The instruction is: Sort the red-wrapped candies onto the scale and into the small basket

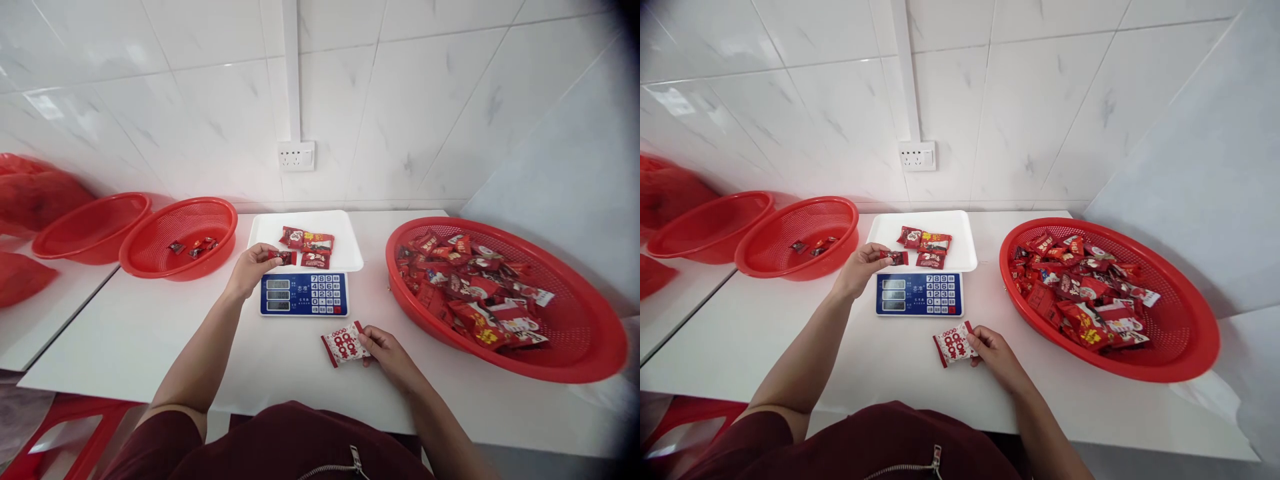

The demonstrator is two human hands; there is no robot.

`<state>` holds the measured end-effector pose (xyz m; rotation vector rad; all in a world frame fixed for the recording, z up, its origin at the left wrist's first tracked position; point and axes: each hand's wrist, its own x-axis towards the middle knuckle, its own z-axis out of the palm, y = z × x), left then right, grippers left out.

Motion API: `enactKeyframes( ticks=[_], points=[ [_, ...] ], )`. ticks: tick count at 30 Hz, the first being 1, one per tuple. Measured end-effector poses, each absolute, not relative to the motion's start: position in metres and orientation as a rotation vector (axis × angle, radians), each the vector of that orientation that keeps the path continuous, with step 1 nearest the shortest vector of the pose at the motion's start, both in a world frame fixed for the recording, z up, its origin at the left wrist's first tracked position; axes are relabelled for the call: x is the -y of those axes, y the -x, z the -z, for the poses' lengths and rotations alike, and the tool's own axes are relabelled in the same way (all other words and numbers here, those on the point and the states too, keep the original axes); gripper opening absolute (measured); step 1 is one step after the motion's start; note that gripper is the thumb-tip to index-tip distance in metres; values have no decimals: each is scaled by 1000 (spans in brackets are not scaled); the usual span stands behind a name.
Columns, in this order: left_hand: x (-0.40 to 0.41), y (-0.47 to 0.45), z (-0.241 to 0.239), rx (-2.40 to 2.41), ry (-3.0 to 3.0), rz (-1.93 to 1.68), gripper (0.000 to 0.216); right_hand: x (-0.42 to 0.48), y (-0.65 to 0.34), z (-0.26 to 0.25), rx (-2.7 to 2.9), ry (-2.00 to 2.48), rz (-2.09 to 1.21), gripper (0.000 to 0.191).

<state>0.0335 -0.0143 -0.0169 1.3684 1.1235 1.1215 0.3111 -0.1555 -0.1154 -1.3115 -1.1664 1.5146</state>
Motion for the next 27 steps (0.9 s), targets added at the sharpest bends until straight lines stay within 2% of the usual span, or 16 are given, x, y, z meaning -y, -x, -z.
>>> enactKeyframes(
  ticks=[7, 17, 22, 27],
  points=[
    [78, -58, 24, -903, -1283, -913, 27, 163, -296, 116, 1120, 1102, -1526, 16],
    [111, -75, 54, -990, -1131, -888, 26, 152, -272, 94, 834, 987, -1705, 24],
    [116, -79, 60, -982, -1136, -896, 30, 155, -266, 93, 1116, 1145, -1584, 24],
    [120, -82, 68, -985, -1258, -804, 27, 156, -263, 85, 1360, 1323, -1307, 25]
  ],
)
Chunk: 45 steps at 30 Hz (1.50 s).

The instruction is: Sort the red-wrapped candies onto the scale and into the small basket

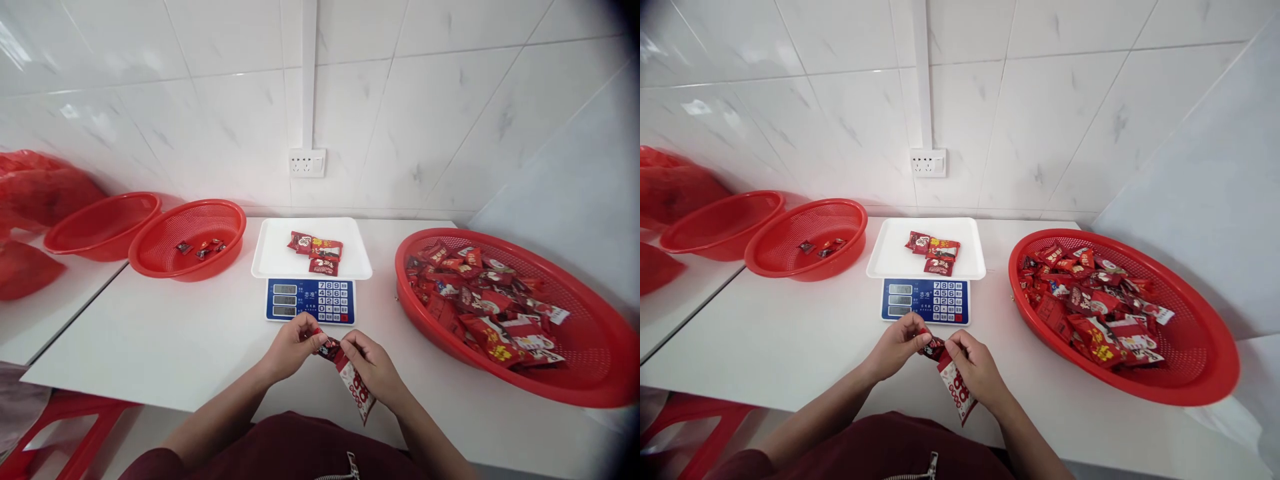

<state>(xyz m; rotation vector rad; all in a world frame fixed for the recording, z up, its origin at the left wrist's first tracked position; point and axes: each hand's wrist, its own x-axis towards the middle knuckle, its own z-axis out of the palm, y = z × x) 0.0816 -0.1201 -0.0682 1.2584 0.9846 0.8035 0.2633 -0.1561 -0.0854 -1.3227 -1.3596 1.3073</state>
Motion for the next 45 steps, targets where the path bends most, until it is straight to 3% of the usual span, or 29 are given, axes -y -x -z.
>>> enactKeyframes(
  ticks=[7, 12, 27, 32, 40, 45],
  points=[
    [121, -81, 64, -1084, -1607, -705, 35, 154, -265, 79, 1362, 1360, -1238, 29],
    [124, -85, 59, -1039, -1575, -861, 35, 151, -266, 75, 1234, 1326, -1313, 29],
    [123, -77, 54, -1023, -1545, -704, 36, 149, -258, 97, 993, 1160, -1637, 45],
    [119, -77, 56, -1034, -1568, -726, 35, 150, -263, 105, 901, 1151, -1644, 41],
    [44, -50, 17, -1403, -1830, -1077, 31, 149, -268, 119, 941, 1246, -1638, 28],
    [-10, -41, 24, -1725, -2161, -795, 21, 147, -268, 116, 942, 1231, -1654, 26]
  ],
)
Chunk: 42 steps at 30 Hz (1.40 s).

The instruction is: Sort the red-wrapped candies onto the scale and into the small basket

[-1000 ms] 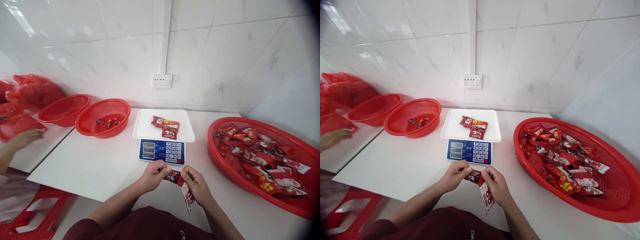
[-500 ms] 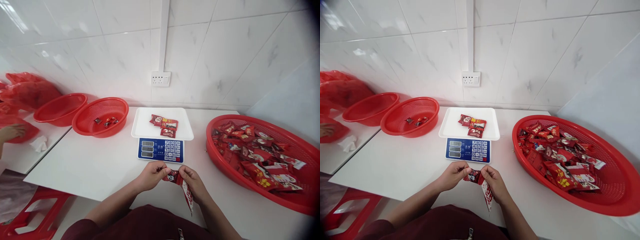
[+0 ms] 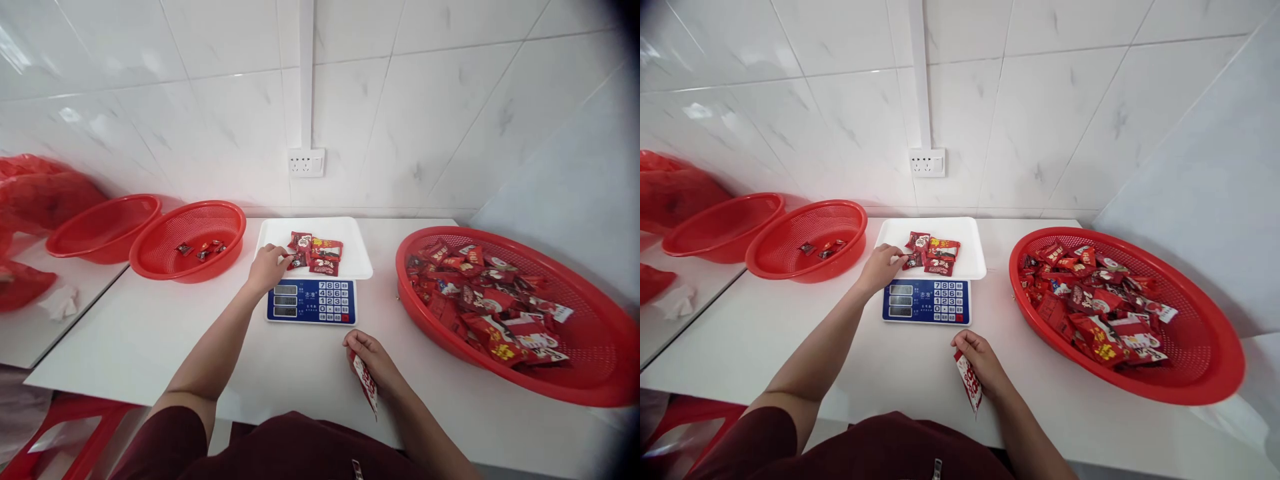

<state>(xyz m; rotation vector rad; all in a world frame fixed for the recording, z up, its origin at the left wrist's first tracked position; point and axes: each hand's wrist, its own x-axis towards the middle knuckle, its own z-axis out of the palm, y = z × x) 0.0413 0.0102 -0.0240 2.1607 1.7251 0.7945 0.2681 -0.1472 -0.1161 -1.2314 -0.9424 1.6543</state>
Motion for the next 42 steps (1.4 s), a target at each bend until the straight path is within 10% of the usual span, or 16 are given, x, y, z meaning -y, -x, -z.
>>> enactKeyframes(
  ticks=[8, 24, 31, 42],
  points=[
    [-25, -86, 28, -1507, -2452, -620, 60, 147, -266, 112, 1000, 1233, -1634, 26],
    [-58, -84, 25, -1538, -2542, -447, 43, 148, -264, 108, 990, 1233, -1630, 26],
    [-4, -69, -9, -1376, -2116, -1035, 29, 147, -265, 114, 985, 1250, -1611, 28],
    [145, -86, 71, -1058, -1730, -332, 25, 160, -257, 116, 1109, 1348, -971, 6]
  ],
)
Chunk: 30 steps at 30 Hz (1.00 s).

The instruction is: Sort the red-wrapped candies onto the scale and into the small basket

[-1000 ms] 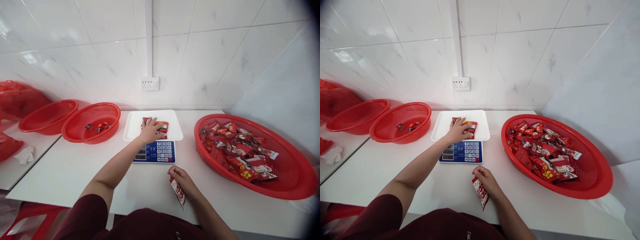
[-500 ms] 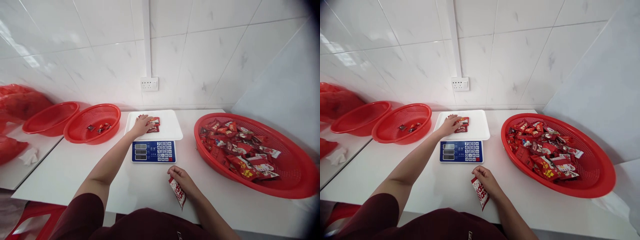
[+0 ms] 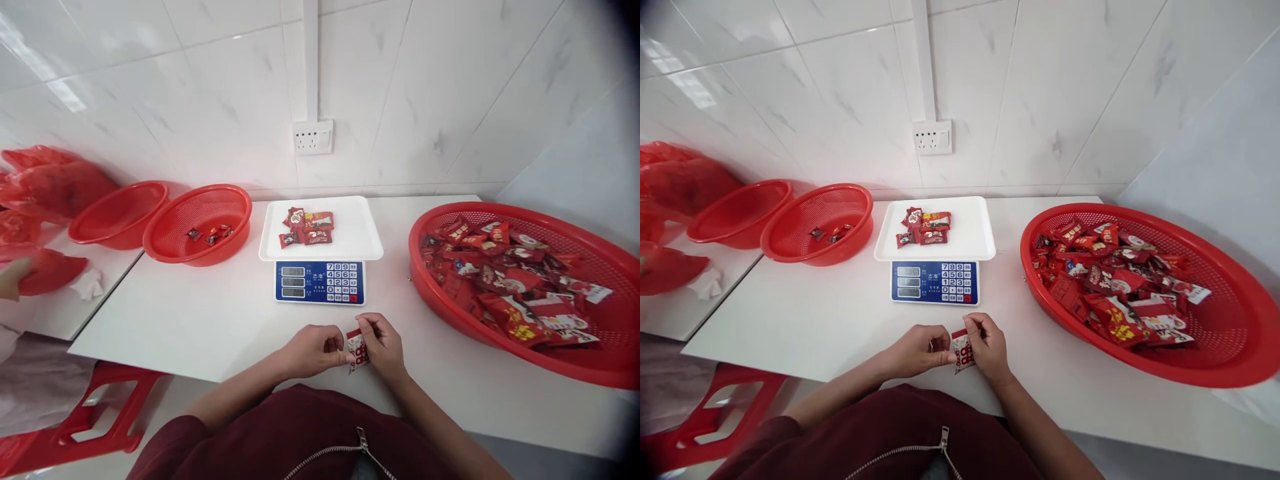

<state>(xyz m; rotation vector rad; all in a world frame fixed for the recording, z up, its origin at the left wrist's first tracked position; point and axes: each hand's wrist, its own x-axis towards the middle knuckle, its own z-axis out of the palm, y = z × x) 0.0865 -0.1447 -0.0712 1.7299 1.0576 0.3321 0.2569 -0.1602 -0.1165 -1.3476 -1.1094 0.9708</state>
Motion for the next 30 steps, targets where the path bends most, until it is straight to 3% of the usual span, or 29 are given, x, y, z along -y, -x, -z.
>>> enactKeyframes(
  ticks=[6, 11, 15, 20, 24, 30],
  points=[
    [143, -85, 78, -1021, -1715, -442, 23, 163, -259, 123, 1222, 1325, -995, 8],
    [134, -84, 75, -1006, -1604, -600, 25, 158, -263, 120, 1163, 1134, -1282, 27],
    [129, -82, 80, -993, -1467, -704, 30, 158, -261, 119, 1292, 1112, -1440, 20],
    [132, -87, 91, -956, -1400, -707, 29, 159, -260, 125, 1322, 1307, -1217, 13],
    [137, -91, 95, -906, -1378, -642, 42, 159, -259, 125, 1298, 1263, -1251, 12],
    [135, -92, 96, -933, -1259, -704, 30, 160, -259, 124, 1322, 1233, -1338, 15]
  ],
)
